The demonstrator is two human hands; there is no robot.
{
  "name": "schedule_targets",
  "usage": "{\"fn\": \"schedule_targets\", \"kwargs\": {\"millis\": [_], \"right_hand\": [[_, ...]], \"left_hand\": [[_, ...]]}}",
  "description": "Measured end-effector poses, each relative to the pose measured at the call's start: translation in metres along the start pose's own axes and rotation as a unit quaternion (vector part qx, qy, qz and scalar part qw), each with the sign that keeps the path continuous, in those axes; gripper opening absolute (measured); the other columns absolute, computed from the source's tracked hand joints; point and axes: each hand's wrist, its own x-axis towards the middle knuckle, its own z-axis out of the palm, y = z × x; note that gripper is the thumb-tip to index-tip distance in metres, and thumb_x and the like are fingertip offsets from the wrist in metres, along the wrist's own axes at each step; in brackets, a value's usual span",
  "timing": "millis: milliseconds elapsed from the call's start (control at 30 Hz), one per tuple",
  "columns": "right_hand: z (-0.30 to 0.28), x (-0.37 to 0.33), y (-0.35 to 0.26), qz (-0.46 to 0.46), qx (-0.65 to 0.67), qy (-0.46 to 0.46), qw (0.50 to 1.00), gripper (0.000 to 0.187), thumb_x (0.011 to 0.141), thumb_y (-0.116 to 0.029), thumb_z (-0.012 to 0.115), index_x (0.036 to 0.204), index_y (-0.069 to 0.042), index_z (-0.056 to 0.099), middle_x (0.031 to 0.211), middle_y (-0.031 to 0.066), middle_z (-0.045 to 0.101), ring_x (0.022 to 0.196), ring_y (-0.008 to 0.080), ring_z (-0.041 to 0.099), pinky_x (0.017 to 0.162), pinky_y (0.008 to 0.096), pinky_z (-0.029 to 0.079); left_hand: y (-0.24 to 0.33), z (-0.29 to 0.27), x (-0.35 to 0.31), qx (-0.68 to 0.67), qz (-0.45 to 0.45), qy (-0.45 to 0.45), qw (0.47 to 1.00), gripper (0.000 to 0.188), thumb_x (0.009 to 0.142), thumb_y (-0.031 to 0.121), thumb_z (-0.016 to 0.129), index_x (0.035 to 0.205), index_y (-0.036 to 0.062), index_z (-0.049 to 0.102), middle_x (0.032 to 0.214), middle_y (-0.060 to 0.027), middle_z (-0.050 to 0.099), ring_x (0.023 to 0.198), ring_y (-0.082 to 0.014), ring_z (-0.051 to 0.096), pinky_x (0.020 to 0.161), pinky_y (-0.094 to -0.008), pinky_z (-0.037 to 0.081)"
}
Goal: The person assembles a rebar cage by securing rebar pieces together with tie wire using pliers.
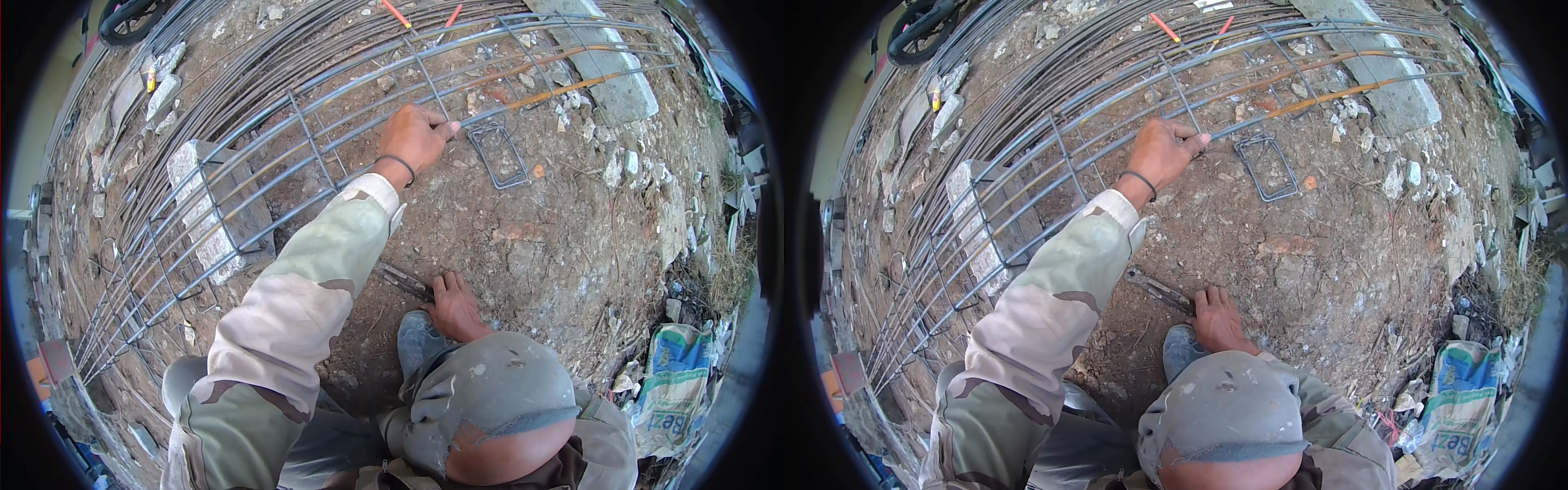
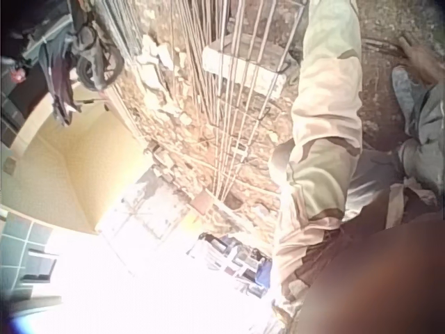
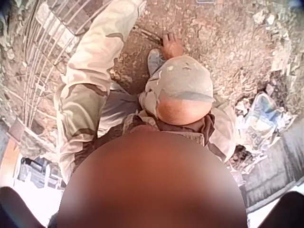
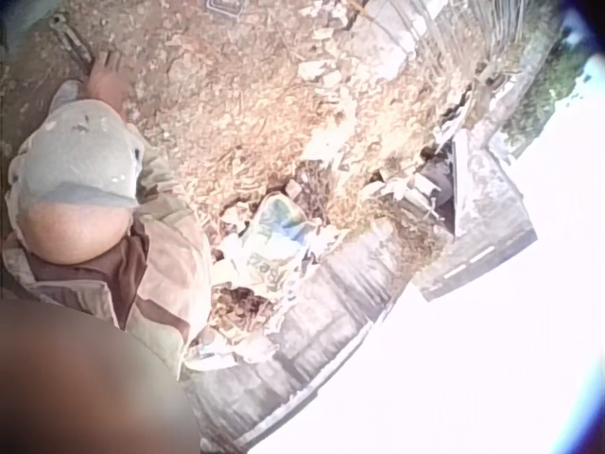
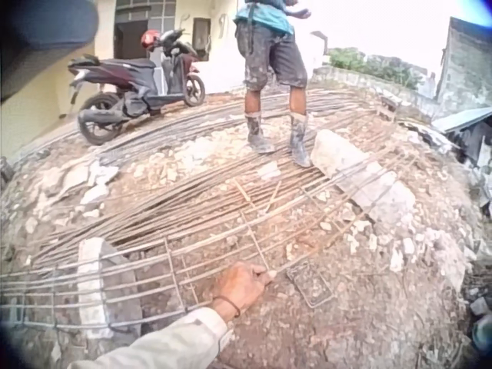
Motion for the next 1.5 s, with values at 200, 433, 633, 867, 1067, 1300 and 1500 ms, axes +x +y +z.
{"fn": "schedule_targets", "kwargs": {"millis": [200,433,633,867,1067,1300,1500], "right_hand": [[-0.006,0.018,-0.009,-0.004,-0.065,-0.098,0.993,0.032,0.083,-0.017,0.070,0.102,0.005,0.055,0.097,0.0248,0.065,0.090,0.0366,0.069,0.077,0.0467,0.057],[-0.040,0.018,0.027,-0.026,0.129,-0.185,0.974,0.030,0.090,-0.027,0.070,0.095,0.003,0.066,0.080,0.0222,0.071,0.073,0.0279,0.071,0.064,0.0438,0.053],[-0.074,0.004,0.056,0.182,0.348,-0.012,0.920,0.034,0.093,-0.029,0.076,0.076,0.000,0.072,0.066,0.0042,0.063,0.056,0.0142,0.056,0.054,0.0346,0.042],[-0.116,0.052,0.054,0.224,0.448,-0.013,0.865,0.020,0.102,-0.017,0.066,0.106,0.003,0.069,0.086,0.0069,0.070,0.074,0.0170,0.071,0.067,0.0329,0.058],[-0.122,0.057,0.053,0.165,0.517,-0.071,0.837,0.054,0.106,-0.021,0.059,0.155,-0.004,0.043,0.133,0.0152,0.067,0.100,0.0272,0.075,0.079,0.0364,0.064],[-0.150,0.064,0.047,0.165,0.552,-0.126,0.808,0.058,0.106,-0.023,0.059,0.160,-0.016,0.038,0.131,0.0145,0.066,0.106,0.0314,0.073,0.082,0.0411,0.064],[-0.172,0.070,0.062,0.182,0.508,-0.144,0.830,0.057,0.106,-0.027,0.060,0.159,-0.018,0.041,0.129,0.0146,0.067,0.100,0.0303,0.075,0.077,0.0385,0.065]], "left_hand": [[-0.008,-0.004,-0.002,0.005,0.002,-0.005,1.000,0.023,0.091,0.033,0.077,0.098,0.0119,0.083,0.092,-0.0169,0.076,0.085,-0.0356,0.072,0.083,-0.0433,0.055],[0.001,-0.004,-0.003,-0.009,-0.031,-0.023,0.999,0.025,0.090,0.035,0.076,0.100,0.0137,0.083,0.095,-0.0153,0.077,0.090,-0.0350,0.072,0.087,-0.0437,0.055],[0.000,-0.004,0.001,-0.014,-0.013,-0.028,0.999,0.023,0.090,0.035,0.077,0.098,0.0138,0.083,0.096,-0.0159,0.077,0.091,-0.0352,0.072,0.087,-0.0442,0.054],[0.000,-0.004,-0.001,-0.016,-0.024,-0.023,0.999,0.023,0.089,0.035,0.077,0.097,0.0138,0.083,0.095,-0.0163,0.076,0.091,-0.0365,0.072,0.087,-0.0444,0.054],[-0.001,-0.003,-0.001,-0.018,-0.009,-0.009,1.000,0.027,0.088,0.035,0.080,0.100,0.0114,0.082,0.094,-0.0187,0.076,0.084,-0.0363,0.072,0.081,-0.0424,0.055],[-0.004,-0.003,-0.001,-0.024,-0.015,-0.012,1.000,0.028,0.089,0.035,0.080,0.101,0.0103,0.082,0.094,-0.0192,0.076,0.084,-0.0361,0.072,0.082,-0.0421,0.055],[-0.001,-0.003,-0.001,-0.038,-0.029,-0.015,0.999,0.026,0.088,0.034,0.080,0.101,0.0115,0.082,0.093,-0.0186,0.076,0.085,-0.0359,0.073,0.083,-0.0421,0.055]]}}
